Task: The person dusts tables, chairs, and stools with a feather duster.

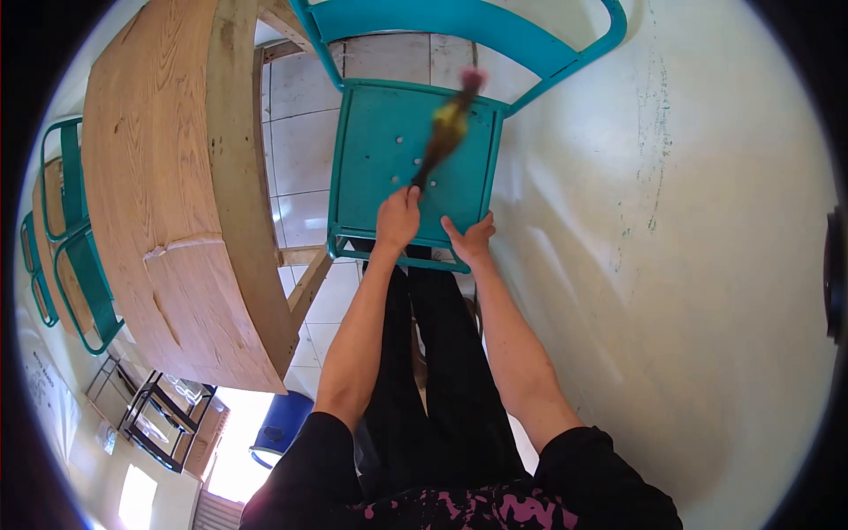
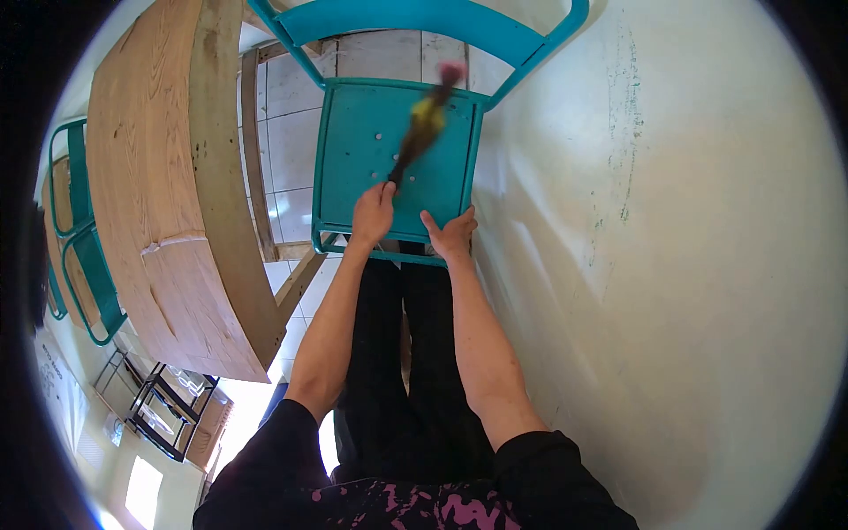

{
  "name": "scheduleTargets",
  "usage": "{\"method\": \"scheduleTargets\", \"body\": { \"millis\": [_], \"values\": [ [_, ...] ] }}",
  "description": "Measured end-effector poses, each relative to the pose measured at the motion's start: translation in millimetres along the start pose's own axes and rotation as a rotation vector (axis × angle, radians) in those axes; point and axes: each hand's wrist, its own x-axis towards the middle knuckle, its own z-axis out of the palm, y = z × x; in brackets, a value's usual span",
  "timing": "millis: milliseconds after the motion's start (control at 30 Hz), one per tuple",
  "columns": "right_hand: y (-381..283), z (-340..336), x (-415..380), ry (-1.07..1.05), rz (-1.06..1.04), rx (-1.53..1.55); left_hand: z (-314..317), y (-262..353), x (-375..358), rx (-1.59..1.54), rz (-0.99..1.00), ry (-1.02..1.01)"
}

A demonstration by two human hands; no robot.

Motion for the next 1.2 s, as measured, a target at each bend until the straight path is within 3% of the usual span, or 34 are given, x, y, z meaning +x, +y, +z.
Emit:
{"method": "scheduleTargets", "body": {
  "millis": [133, 200, 300, 333, 367, 433, 467, 667, 900, 933, 1033, 1133, 1167, 1200],
  "values": [
    [-8.6, -8.5, -6.3, -0.035, -0.024, 0.059, -9.3, 10.5, 4.4, 0.056, -0.038, 0.140],
    [-9.5, -7.8, -7.0, -0.058, -0.043, 0.079, -6.0, 6.1, 7.5, -0.200, -0.312, 0.300],
    [-8.9, -4.9, -4.5, -0.039, 0.033, 0.053, 21.0, 3.4, 4.1, -0.184, -0.267, 0.342],
    [-7.0, -3.6, -3.2, -0.032, 0.029, 0.058, 26.8, 4.9, 0.6, -0.069, -0.143, 0.294],
    [-6.6, -3.5, -2.8, -0.025, 0.025, 0.062, 24.9, 8.5, -2.7, -0.070, -0.144, 0.294],
    [-5.6, -3.8, -1.9, -0.032, 0.023, 0.073, 20.4, 14.9, -6.9, 0.060, -0.029, 0.030],
    [-5.5, -4.2, -1.8, -0.038, 0.021, 0.087, 16.9, 14.8, -5.8, 0.059, -0.030, 0.030],
    [-2.4, -0.6, -1.5, -0.010, 0.002, 0.028, 11.4, 2.2, -3.6, -0.168, -0.262, 0.424],
    [-6.3, -6.9, -2.3, -0.045, 0.020, 0.085, 6.8, -3.0, -17.5, 0.002, -0.019, 0.094],
    [-8.1, -7.9, -2.7, -0.056, 0.028, 0.079, 4.2, -4.6, -17.9, 0.001, -0.021, 0.095],
    [-4.4, -2.6, -0.9, -0.049, 0.041, 0.025, 7.1, -17.6, -22.1, -0.161, -0.289, 0.393],
    [-3.4, -1.9, -0.7, -0.018, 0.027, -0.001, 18.0, -15.5, -32.2, -0.261, -0.351, 0.241],
    [-3.3, -2.3, -1.5, -0.013, 0.007, 0.018, 17.8, -13.9, -36.8, -0.152, -0.217, 0.185],
    [-3.7, -2.4, -1.7, -0.014, 0.005, 0.016, 14.8, -14.1, -40.2, -0.154, -0.219, 0.188]
  ]
}}
